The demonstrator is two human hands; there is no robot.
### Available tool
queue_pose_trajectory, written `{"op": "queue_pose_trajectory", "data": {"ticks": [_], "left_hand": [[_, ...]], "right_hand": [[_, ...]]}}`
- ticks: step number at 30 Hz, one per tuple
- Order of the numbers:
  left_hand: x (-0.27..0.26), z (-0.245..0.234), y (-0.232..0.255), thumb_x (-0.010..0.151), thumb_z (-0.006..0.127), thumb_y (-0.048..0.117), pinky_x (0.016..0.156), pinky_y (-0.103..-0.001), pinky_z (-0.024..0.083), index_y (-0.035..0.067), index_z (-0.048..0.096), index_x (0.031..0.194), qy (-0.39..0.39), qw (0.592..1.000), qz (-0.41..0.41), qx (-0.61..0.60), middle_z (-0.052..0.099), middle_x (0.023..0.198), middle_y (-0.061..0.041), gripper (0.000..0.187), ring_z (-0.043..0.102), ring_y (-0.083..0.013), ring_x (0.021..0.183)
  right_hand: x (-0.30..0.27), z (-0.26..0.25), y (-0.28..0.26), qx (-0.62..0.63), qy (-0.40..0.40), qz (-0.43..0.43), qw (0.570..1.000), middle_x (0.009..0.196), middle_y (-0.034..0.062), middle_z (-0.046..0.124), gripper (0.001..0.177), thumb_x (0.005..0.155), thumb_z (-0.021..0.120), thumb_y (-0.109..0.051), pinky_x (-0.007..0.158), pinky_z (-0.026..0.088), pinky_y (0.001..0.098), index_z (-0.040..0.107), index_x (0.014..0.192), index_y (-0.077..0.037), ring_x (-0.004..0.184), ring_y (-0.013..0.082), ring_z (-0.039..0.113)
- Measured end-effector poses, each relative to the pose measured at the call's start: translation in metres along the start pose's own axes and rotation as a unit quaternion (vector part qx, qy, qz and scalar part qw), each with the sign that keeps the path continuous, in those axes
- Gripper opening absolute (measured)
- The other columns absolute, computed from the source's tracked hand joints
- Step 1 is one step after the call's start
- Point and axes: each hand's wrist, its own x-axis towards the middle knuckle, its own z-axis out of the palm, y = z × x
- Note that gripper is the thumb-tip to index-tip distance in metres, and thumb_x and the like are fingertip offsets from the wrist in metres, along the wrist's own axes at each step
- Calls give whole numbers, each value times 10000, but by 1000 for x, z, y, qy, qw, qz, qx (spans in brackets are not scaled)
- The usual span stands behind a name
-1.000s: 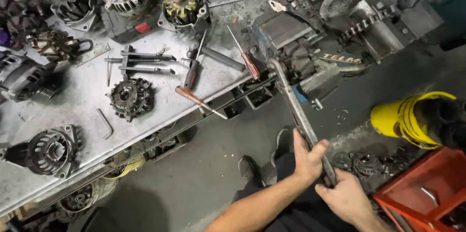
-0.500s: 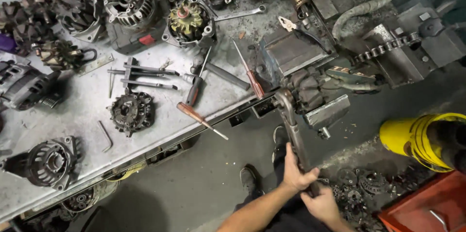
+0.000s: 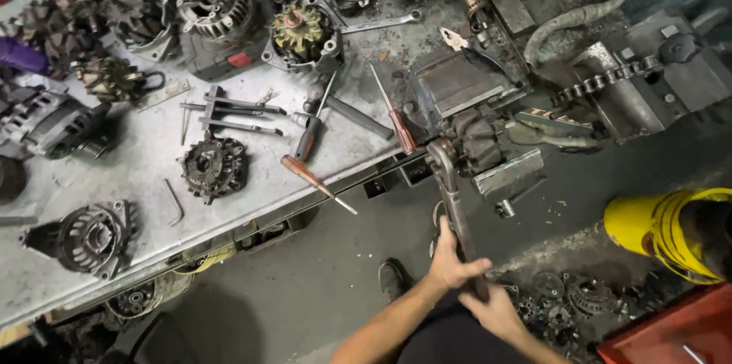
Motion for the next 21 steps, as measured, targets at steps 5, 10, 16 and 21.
{"op": "queue_pose_trajectory", "data": {"ticks": [5, 10, 16, 21], "left_hand": [[-39, 28, 23, 845, 688, 322, 817, -282, 434, 76, 268, 1509, -15, 981, -96, -167, 466, 1142, -66, 823, 462, -141, 940], [-50, 30, 50, 958, 662, 230, 551, -261, 460, 136, 378, 1258, 25, 909, -246, -334, 513, 898, -81, 423, 515, -138, 638], [-34, 35, 129, 864, 681, 459, 589, -285, 461, 143, 393, 1214, 73, 874, -365, -311, 497, 946, -144, 553, 519, -188, 720], [-33, 39, 141, 889, 621, 422, 356, -222, 283, 99, 449, 1094, 111, 884, -379, -249, 532, 866, -118, 419, 474, -137, 542]], "right_hand": [[-86, -25, -26, 147, -79, -43, 985, 571, 68, 633, 157, 843, 810, -56, 453, 417, 300, 755, 960, 33, 461, 172, 550], [-136, -24, -114, 297, -116, 33, 947, 749, 182, 634, 391, 881, 701, 92, 369, 293, 315, 666, 1268, 51, 423, 191, 433], [-170, -41, -206, 354, -140, 69, 922, 648, 167, 535, 137, 936, 640, 25, 362, 273, 318, 638, 1066, 70, 437, 204, 420], [-159, -44, -196, 320, -161, 73, 931, 786, 181, 597, 334, 925, 642, 55, 328, 258, 293, 636, 1257, 21, 411, 189, 425]]}}
